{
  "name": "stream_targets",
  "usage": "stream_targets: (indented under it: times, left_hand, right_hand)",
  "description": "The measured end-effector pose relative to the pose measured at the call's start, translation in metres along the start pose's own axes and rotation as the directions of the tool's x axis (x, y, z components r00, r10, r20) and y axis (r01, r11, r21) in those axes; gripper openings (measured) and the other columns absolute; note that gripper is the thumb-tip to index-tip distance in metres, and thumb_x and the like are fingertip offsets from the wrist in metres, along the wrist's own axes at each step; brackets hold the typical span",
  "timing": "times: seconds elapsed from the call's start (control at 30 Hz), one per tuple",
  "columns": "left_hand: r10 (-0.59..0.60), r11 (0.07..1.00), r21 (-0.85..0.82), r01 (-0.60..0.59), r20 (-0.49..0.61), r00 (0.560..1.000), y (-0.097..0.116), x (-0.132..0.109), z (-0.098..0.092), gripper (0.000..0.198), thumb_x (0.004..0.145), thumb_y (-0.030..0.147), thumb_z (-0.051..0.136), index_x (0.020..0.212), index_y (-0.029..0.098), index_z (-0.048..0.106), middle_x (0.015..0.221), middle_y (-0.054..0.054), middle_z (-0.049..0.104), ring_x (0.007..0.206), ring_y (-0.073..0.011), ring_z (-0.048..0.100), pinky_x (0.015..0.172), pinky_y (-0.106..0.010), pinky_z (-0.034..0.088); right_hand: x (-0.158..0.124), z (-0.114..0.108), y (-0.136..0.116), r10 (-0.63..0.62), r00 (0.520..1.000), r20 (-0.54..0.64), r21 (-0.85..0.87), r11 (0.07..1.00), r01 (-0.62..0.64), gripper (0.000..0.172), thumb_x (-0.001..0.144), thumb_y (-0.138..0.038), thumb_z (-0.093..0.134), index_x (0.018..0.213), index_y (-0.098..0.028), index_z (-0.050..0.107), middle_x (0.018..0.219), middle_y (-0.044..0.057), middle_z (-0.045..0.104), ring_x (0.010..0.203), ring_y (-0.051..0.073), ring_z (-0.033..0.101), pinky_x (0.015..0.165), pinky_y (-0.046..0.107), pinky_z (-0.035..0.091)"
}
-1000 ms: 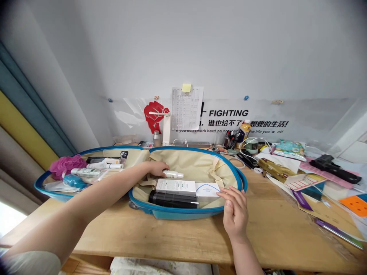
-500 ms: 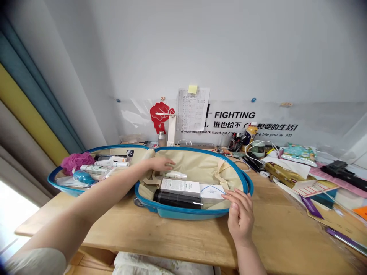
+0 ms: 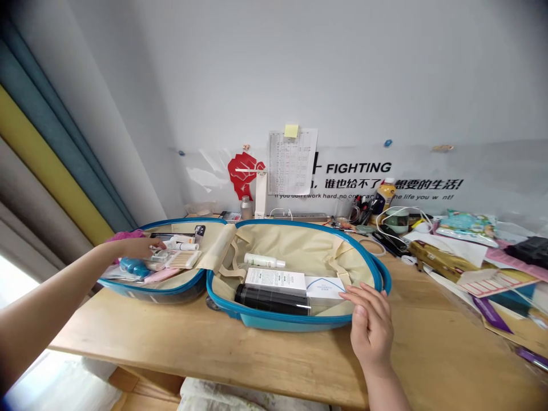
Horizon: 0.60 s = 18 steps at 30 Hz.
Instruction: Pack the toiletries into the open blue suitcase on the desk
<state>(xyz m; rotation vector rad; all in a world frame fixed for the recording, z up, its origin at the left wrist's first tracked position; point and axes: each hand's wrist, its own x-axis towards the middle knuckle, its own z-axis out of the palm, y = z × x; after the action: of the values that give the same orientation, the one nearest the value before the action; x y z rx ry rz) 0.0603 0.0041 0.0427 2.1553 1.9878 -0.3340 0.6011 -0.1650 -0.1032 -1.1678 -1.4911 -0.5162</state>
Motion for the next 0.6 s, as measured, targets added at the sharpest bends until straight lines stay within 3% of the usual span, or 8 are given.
stream_targets:
  times: [0.13, 0.33, 0.5, 0.6]
  left_hand:
    - [-0.034, 0.998, 0.046, 0.035, -0.017, 0.999, -0.012, -0.003, 0.017, 0.062, 0.059, 0.009, 0.057, 0.121, 0.015, 0.060, 0.117, -0.009, 0.073, 0.104, -0.0221, 0.067, 0.086, -0.024, 0.048]
    - [-0.004, 0.995, 0.103, 0.014, -0.103, 0.995, -0.015, -0.006, 0.022, 0.049, 0.064, 0.012, 0.058, 0.113, 0.019, 0.060, 0.118, -0.006, 0.072, 0.105, -0.0206, 0.066, 0.086, -0.022, 0.044]
    - [-0.017, 0.989, 0.141, 0.051, -0.230, 0.973, -0.011, -0.014, 0.001, 0.053, 0.072, 0.016, 0.053, 0.125, 0.019, 0.054, 0.126, -0.009, 0.068, 0.115, -0.0257, 0.062, 0.093, -0.030, 0.045]
    - [0.027, 0.990, 0.137, 0.015, -0.300, 0.954, 0.012, -0.015, -0.022, 0.054, 0.082, 0.029, 0.048, 0.135, 0.017, 0.047, 0.129, -0.011, 0.064, 0.116, -0.0301, 0.060, 0.095, -0.036, 0.046]
  right_hand:
    - [0.000, 0.001, 0.000, -0.007, 1.000, -0.003, -0.007, 1.000, 0.007, 0.036, 0.097, -0.027, 0.037, 0.088, -0.022, 0.072, 0.094, 0.008, 0.073, 0.106, 0.026, 0.064, 0.106, 0.049, 0.038]
    - [0.000, 0.000, 0.000, -0.022, 1.000, 0.004, -0.019, 1.000, 0.022, 0.037, 0.097, -0.026, 0.036, 0.091, -0.022, 0.072, 0.094, 0.008, 0.073, 0.107, 0.025, 0.063, 0.105, 0.049, 0.038]
    - [0.000, -0.001, -0.002, -0.007, 1.000, 0.012, -0.015, 1.000, 0.007, 0.038, 0.098, -0.026, 0.036, 0.090, -0.023, 0.072, 0.094, 0.007, 0.073, 0.107, 0.025, 0.063, 0.105, 0.048, 0.038]
    - [0.000, -0.001, -0.002, -0.005, 1.000, 0.009, -0.008, 1.000, 0.005, 0.038, 0.098, -0.027, 0.035, 0.090, -0.023, 0.072, 0.093, 0.007, 0.073, 0.108, 0.025, 0.063, 0.105, 0.049, 0.039]
